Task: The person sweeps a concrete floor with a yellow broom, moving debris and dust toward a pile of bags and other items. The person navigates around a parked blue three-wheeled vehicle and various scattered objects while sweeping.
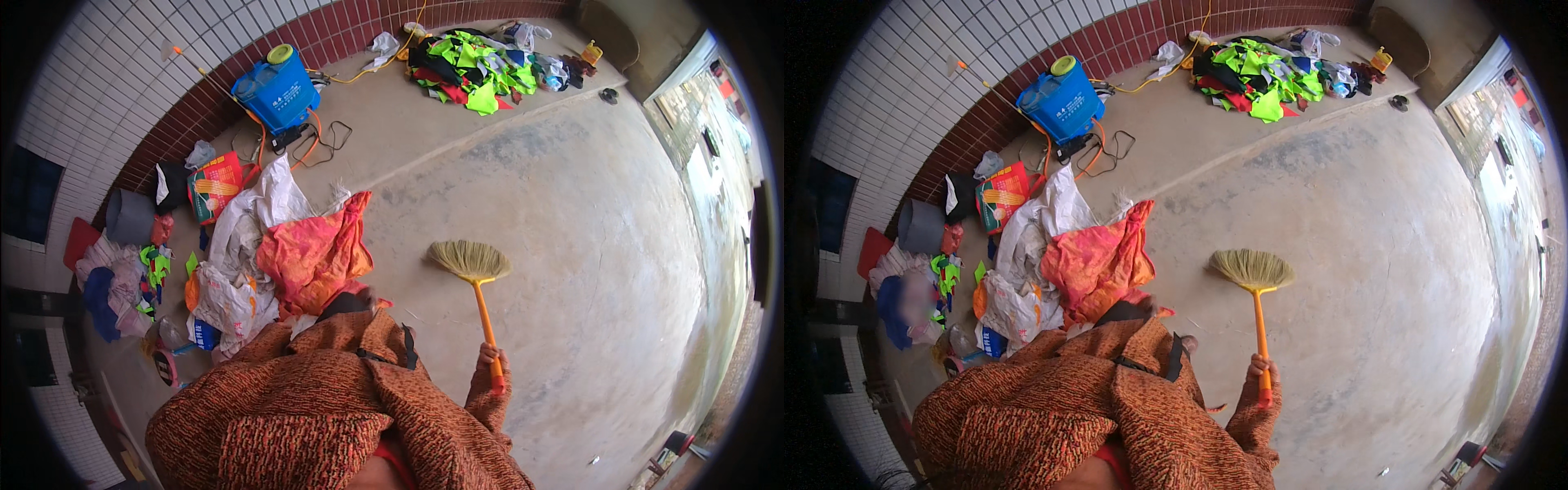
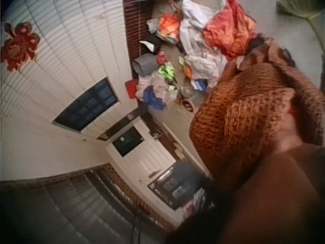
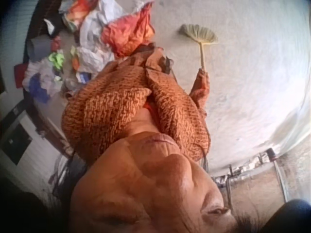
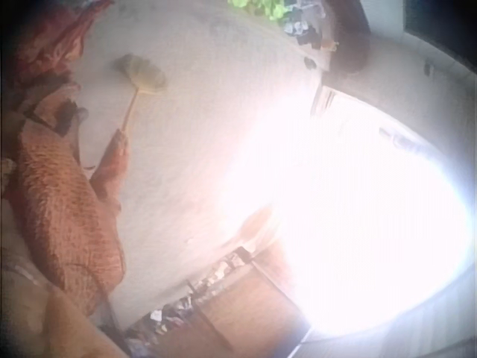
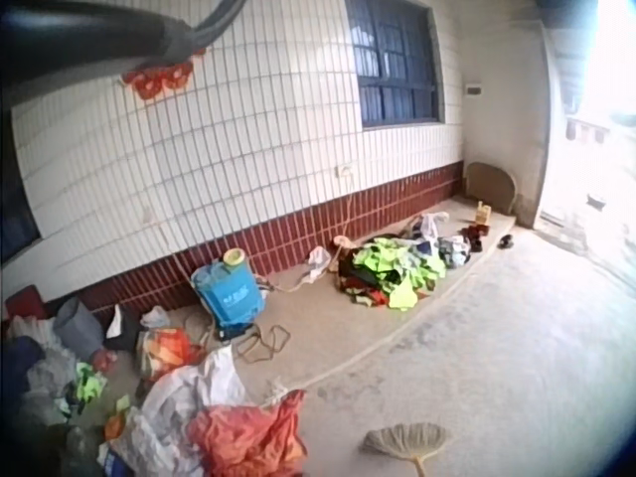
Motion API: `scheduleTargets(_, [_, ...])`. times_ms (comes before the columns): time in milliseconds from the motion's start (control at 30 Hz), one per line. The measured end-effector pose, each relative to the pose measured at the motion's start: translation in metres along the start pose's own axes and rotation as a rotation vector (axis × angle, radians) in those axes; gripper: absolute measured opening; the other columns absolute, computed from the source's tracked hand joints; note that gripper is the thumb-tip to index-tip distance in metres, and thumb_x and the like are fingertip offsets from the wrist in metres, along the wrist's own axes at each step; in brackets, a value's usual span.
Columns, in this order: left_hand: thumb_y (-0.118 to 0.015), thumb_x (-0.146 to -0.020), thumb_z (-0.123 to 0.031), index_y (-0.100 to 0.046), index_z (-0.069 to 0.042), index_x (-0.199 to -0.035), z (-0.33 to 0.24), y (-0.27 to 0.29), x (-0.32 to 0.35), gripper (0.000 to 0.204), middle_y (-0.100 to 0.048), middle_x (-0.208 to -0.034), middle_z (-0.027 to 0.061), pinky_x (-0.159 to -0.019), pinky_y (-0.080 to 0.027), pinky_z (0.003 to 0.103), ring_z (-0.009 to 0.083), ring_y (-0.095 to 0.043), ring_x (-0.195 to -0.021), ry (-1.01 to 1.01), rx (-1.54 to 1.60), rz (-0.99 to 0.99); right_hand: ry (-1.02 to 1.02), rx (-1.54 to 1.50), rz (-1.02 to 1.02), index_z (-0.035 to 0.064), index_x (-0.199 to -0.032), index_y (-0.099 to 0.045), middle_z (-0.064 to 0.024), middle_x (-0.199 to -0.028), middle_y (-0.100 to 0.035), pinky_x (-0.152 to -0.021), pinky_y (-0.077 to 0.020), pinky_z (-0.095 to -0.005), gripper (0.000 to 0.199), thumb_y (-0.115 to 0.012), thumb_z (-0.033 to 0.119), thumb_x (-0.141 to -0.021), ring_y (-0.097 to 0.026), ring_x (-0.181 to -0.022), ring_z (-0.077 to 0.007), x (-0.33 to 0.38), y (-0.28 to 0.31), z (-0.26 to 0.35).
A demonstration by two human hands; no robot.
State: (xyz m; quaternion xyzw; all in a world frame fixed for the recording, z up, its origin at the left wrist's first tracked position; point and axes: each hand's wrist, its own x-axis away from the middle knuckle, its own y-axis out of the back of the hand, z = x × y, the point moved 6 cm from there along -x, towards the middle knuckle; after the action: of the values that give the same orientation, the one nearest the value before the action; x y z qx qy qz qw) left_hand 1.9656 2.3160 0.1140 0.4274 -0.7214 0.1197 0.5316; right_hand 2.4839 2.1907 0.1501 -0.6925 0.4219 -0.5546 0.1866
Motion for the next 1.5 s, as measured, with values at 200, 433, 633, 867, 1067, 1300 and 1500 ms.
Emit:
scheduleTargets(200, [-0.052,-0.076,-0.018,-0.047,0.0,-0.102,-0.021,-0.007,-0.054,0.032,-0.054,-0.08,0.0056,-0.06,-0.043,0.028,0.0161,-0.051,-0.067,0.011,0.014,0.063,0.072,0.163,-0.013,-0.0084,-0.089,-0.03,-0.0088,-0.074,-0.039,-0.044,-0.038,-0.0201,0.021,-0.041,0.003,-0.074,-0.042,-0.052,-0.0076,0.02,-0.054,0.028])
scheduleTargets(433, [-0.052,-0.076,-0.018,-0.047,0.001,-0.102,-0.073,0.008,-0.154,0.032,-0.054,-0.08,0.0059,-0.06,-0.043,0.028,0.0163,-0.051,-0.068,-0.001,0.155,0.101,0.362,0.72,-0.354,-0.0003,-0.101,-0.033,-0.0097,-0.077,-0.041,-0.039,-0.0368,-0.017,0.028,-0.042,0.001,-0.074,-0.04,-0.049,-0.0051,-0.001,-0.166,-0.016])
scheduleTargets(633, [-0.052,-0.076,-0.018,-0.047,0.001,-0.102,-0.136,0.025,-0.202,0.031,-0.054,-0.081,0.0062,-0.061,-0.043,0.028,0.0164,-0.051,-0.069,-0.006,0.227,0.102,0.406,0.617,-0.088,0.0016,-0.107,-0.034,-0.0077,-0.075,-0.039,-0.038,-0.0355,-0.0169,0.034,-0.041,0.0,-0.075,-0.037,-0.048,-0.0044,-0.031,-0.214,-0.017])
scheduleTargets(867, [-0.052,-0.077,-0.017,-0.047,0.001,-0.101,-0.172,0.067,-0.195,0.031,-0.054,-0.082,0.0065,-0.061,-0.044,0.029,0.0166,-0.052,-0.069,0.028,0.069,0.029,0.334,0.696,0.045,0.0017,-0.117,-0.027,-0.0038,-0.073,-0.036,-0.041,-0.034,-0.0143,0.044,-0.042,0.0,-0.076,-0.033,-0.05,-0.0036,-0.114,-0.259,-0.009])
scheduleTargets(1067, [-0.052,-0.077,-0.017,-0.047,0.001,-0.101,-0.218,0.064,-0.159,0.031,-0.054,-0.082,0.0068,-0.062,-0.044,0.029,0.0168,-0.052,-0.07,0.06,-0.052,-0.008,-0.033,0.648,0.155,0.0059,-0.093,-0.038,-0.0001,-0.06,-0.037,-0.035,-0.0287,-0.0176,0.016,-0.041,0.015,-0.081,-0.032,-0.042,-0.0062,-0.267,-0.237,0.061])
scheduleTargets(1300, [-0.052,-0.077,-0.017,-0.047,0.001,-0.101,-0.279,0.017,-0.142,0.031,-0.054,-0.083,0.0072,-0.062,-0.044,0.029,0.0169,-0.052,-0.071,0.091,-0.162,0.021,-0.177,0.662,0.035,0.0133,-0.115,-0.03,-0.0103,-0.078,-0.041,-0.04,-0.0332,-0.0182,0.049,-0.043,-0.003,-0.07,-0.036,-0.047,-0.0061,-0.304,-0.233,0.106])
scheduleTargets(1500, [-0.052,-0.077,-0.017,-0.047,0.001,-0.101,-0.35,-0.022,-0.15,0.031,-0.054,-0.083,0.0075,-0.062,-0.044,0.029,0.0171,-0.052,-0.071,0.056,-0.231,0.052,-0.07,0.792,-0.05,0.0142,-0.122,-0.021,-0.0119,-0.077,-0.044,-0.039,-0.0352,-0.0221,0.059,-0.044,-0.002,-0.069,-0.039,-0.046,-0.0091,-0.206,-0.215,0.185])
